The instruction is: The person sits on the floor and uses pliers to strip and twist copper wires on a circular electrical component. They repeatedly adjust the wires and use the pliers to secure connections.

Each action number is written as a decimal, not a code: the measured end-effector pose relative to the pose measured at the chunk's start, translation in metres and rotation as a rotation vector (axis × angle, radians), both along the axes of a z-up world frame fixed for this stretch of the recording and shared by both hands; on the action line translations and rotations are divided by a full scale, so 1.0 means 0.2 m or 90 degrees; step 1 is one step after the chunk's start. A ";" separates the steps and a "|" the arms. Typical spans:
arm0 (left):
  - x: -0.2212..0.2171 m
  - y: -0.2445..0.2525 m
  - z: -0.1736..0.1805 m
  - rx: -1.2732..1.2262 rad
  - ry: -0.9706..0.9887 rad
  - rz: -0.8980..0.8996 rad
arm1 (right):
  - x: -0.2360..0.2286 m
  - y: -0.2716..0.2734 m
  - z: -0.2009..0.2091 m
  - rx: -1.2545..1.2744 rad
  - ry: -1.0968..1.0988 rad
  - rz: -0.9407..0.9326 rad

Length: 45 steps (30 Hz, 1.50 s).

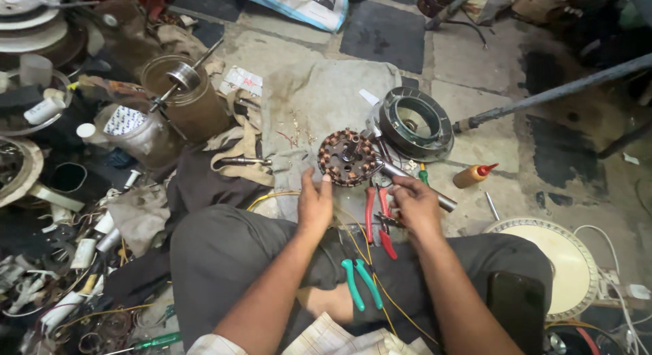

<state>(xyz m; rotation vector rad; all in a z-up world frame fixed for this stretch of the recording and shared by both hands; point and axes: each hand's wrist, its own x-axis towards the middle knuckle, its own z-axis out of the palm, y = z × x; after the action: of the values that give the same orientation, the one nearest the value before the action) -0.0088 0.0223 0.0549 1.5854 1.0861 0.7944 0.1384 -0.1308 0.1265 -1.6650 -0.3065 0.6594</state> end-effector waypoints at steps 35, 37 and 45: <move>-0.22 0.26 0.40 0.106 0.037 -0.050 | -0.24 0.21 -0.04 0.029 0.320 0.019; -0.32 0.25 0.42 0.103 0.047 -0.068 | -0.26 0.20 -0.04 0.018 0.319 0.013; -0.33 0.25 0.26 0.212 0.072 -0.051 | -0.34 0.06 -0.04 0.059 0.127 0.006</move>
<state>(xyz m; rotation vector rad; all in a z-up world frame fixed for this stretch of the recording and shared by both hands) -0.0741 0.0728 0.1069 1.9618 0.9991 0.8733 0.0710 -0.1193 0.1181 -1.4969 -0.1993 0.7999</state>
